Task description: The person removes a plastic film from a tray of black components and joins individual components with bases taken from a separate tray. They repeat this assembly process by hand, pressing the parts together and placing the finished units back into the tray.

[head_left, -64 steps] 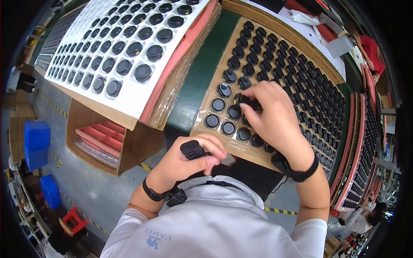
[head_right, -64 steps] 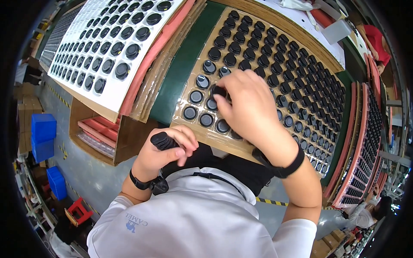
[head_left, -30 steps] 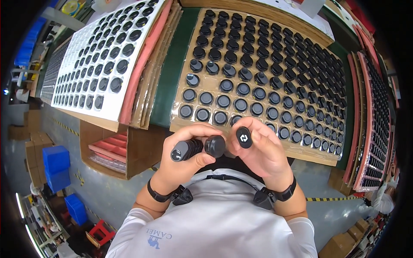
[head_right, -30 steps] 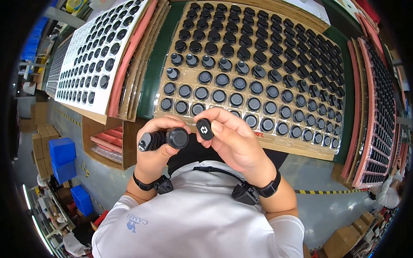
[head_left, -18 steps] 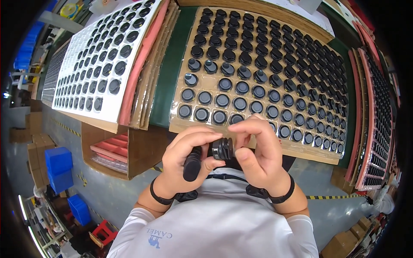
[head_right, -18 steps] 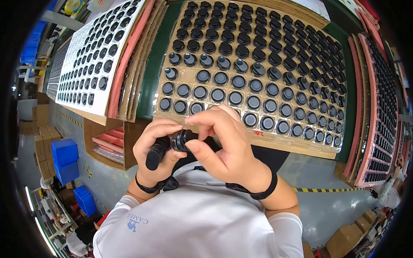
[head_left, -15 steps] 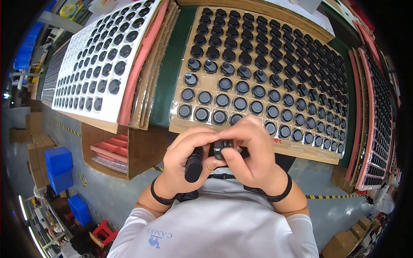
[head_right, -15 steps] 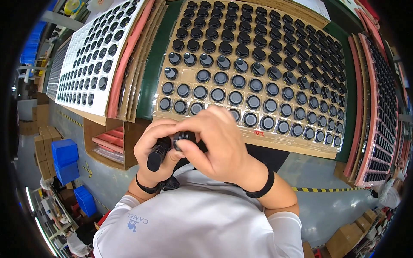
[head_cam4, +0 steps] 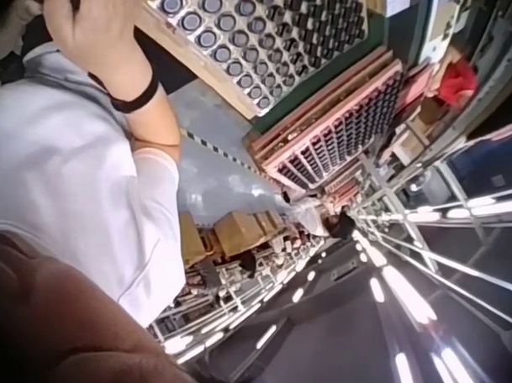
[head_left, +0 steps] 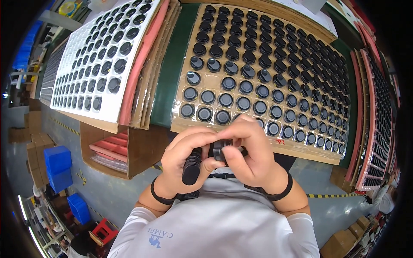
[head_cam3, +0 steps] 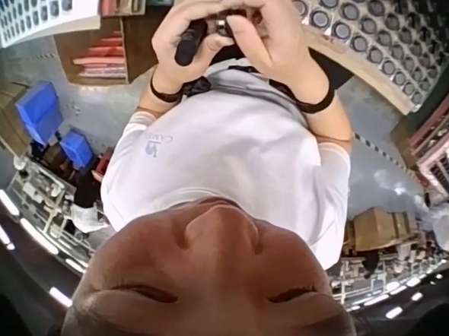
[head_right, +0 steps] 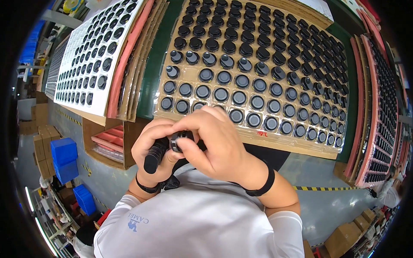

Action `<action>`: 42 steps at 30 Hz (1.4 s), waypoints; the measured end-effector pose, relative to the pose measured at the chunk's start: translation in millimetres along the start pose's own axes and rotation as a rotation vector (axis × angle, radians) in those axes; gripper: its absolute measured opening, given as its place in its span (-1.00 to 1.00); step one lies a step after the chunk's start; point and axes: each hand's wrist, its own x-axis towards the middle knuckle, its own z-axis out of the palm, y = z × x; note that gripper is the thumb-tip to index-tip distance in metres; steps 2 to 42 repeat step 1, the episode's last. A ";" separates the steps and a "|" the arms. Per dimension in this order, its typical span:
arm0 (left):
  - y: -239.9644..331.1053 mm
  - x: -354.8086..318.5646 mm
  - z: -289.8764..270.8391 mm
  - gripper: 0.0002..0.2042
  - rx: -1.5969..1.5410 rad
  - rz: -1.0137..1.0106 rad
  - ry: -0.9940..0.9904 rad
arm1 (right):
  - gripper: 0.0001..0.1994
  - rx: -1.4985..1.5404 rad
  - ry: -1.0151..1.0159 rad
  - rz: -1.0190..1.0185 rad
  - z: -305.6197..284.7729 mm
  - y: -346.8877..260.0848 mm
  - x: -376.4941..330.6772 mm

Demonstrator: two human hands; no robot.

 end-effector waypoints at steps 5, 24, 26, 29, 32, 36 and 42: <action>-0.2 -0.2 -0.4 -0.62 -0.001 -0.001 0.001 | -0.81 0.168 -0.107 0.160 -1.8 3.7 -9.7; -0.2 -0.2 -0.4 -0.62 -0.001 -0.001 0.001 | -0.81 0.168 -0.107 0.160 -1.8 3.7 -9.7; -0.2 -0.2 -0.4 -0.62 -0.001 -0.001 0.001 | -0.81 0.168 -0.107 0.160 -1.8 3.7 -9.7; -0.2 -0.2 -0.4 -0.62 -0.001 -0.001 0.001 | -0.81 0.168 -0.107 0.160 -1.8 3.7 -9.7; -0.2 -0.2 -0.4 -0.62 -0.001 -0.001 0.001 | -0.81 0.168 -0.107 0.160 -1.8 3.7 -9.7; -0.2 -0.2 -0.4 -0.62 -0.001 -0.001 0.001 | -0.81 0.168 -0.107 0.160 -1.8 3.7 -9.7; -0.2 -0.2 -0.4 -0.62 -0.001 -0.001 0.001 | -0.81 0.168 -0.107 0.160 -1.8 3.7 -9.7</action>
